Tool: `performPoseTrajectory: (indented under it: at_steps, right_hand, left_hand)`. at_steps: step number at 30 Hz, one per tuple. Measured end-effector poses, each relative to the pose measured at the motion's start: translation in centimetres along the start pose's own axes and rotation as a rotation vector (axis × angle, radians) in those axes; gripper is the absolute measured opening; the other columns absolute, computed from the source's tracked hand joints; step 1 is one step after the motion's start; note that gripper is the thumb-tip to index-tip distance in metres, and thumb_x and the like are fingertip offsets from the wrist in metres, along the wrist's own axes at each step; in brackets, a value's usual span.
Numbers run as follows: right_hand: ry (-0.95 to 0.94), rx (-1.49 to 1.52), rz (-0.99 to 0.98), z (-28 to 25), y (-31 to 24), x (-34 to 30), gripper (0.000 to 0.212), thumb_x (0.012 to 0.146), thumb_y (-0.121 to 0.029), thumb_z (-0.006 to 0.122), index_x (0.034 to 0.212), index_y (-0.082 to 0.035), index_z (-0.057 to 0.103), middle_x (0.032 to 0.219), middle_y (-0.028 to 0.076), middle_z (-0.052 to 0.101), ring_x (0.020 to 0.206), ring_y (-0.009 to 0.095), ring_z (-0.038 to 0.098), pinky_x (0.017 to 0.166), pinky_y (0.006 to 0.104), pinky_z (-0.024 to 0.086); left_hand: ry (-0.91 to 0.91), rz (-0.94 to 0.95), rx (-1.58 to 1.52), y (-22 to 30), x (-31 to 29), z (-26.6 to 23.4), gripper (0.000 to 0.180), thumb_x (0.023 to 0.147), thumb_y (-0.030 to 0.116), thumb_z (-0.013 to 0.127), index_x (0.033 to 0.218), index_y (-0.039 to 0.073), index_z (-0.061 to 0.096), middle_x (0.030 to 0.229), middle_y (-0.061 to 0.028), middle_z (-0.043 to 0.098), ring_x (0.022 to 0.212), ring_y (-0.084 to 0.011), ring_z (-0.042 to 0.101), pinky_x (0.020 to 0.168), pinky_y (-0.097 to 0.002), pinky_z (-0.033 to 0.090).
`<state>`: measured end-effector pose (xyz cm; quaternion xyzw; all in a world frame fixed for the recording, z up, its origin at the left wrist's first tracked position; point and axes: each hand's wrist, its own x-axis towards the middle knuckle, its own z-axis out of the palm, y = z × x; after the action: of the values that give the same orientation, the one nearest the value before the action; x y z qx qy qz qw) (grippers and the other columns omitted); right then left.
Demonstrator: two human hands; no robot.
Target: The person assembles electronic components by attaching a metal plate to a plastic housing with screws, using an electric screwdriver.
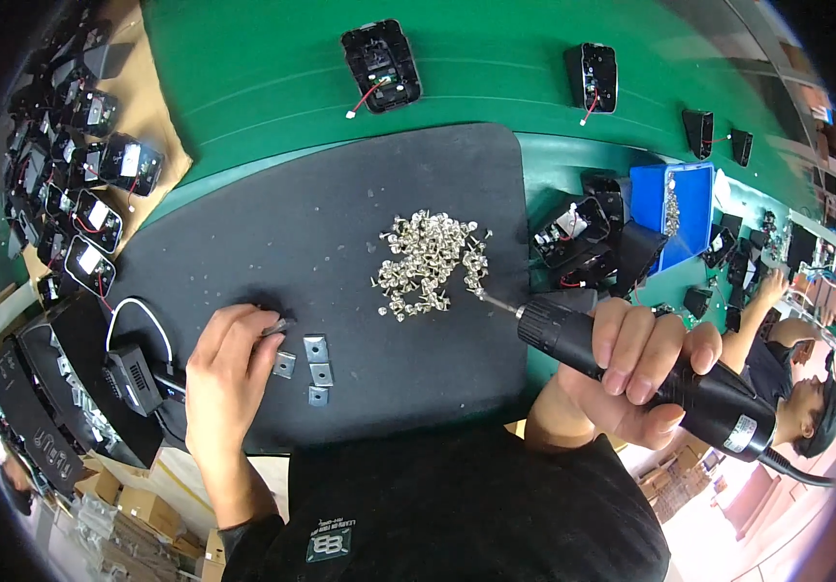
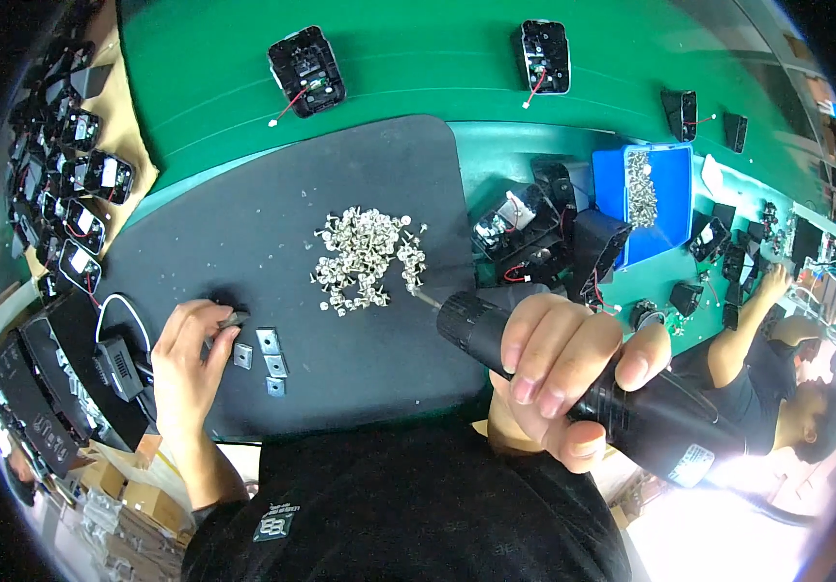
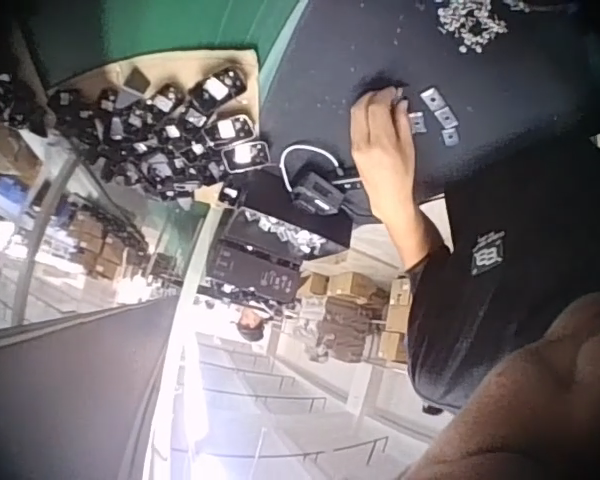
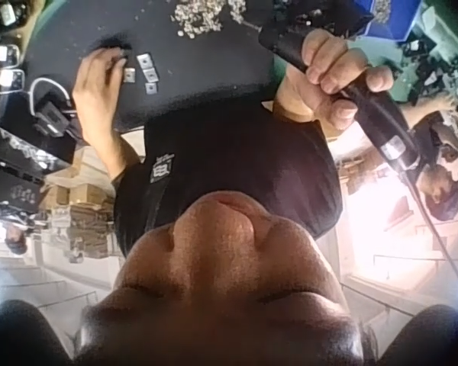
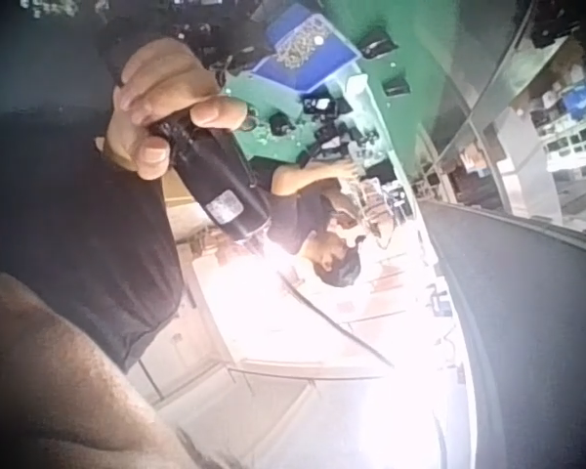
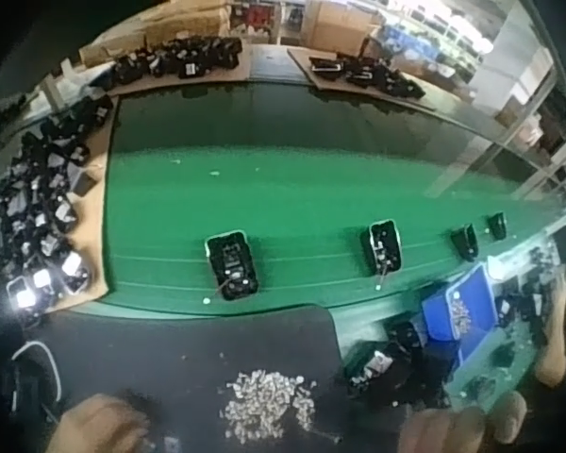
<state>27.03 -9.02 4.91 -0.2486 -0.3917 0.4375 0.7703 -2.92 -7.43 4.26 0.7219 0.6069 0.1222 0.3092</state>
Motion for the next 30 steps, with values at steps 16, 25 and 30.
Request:
performPoseTrajectory:
  at_steps: [16, 25, 30]
  right_hand:
    - [-0.149, 0.127, -0.08, -0.4, 0.7, -1.7, 0.037, 0.08, -0.013, 0.075, 0.101, -0.008, 0.045, 0.076, 0.006, 0.064, 0.064, 0.018, 0.064, 0.059, 0.0307, 0.052]
    - [-0.19, 0.107, -0.14, -0.9, 0.4, -1.4, 0.038, 0.079, -0.015, 0.078, 0.1, -0.009, 0.047, 0.078, 0.006, 0.065, 0.067, 0.019, 0.065, 0.059, 0.0299, 0.053]
    - [-0.202, 0.133, -0.087, -1.5, -0.2, -1.2, 0.036, 0.079, -0.013, 0.077, 0.1, -0.009, 0.047, 0.078, 0.006, 0.065, 0.066, 0.019, 0.065, 0.059, 0.0302, 0.053]
  left_hand:
    - [0.385, 0.383, 0.039, 4.9, 15.0, 0.5, 0.016, 0.072, 0.009, 0.078, 0.085, 0.004, 0.07, 0.099, -0.0122, 0.065, 0.091, -0.0251, 0.064, 0.077, -0.0324, 0.05]
    - [0.33, 0.131, -0.221, 4.6, 18.6, 3.2, 0.024, 0.077, 0.011, 0.073, 0.099, 0.003, 0.067, 0.093, -0.0101, 0.068, 0.084, -0.0189, 0.065, 0.076, -0.0285, 0.05]
    - [0.235, 0.153, -0.069, 3.2, 18.8, 1.6, 0.025, 0.079, 0.012, 0.071, 0.102, 0.001, 0.067, 0.085, -0.0089, 0.069, 0.074, -0.0134, 0.062, 0.067, -0.0267, 0.049]
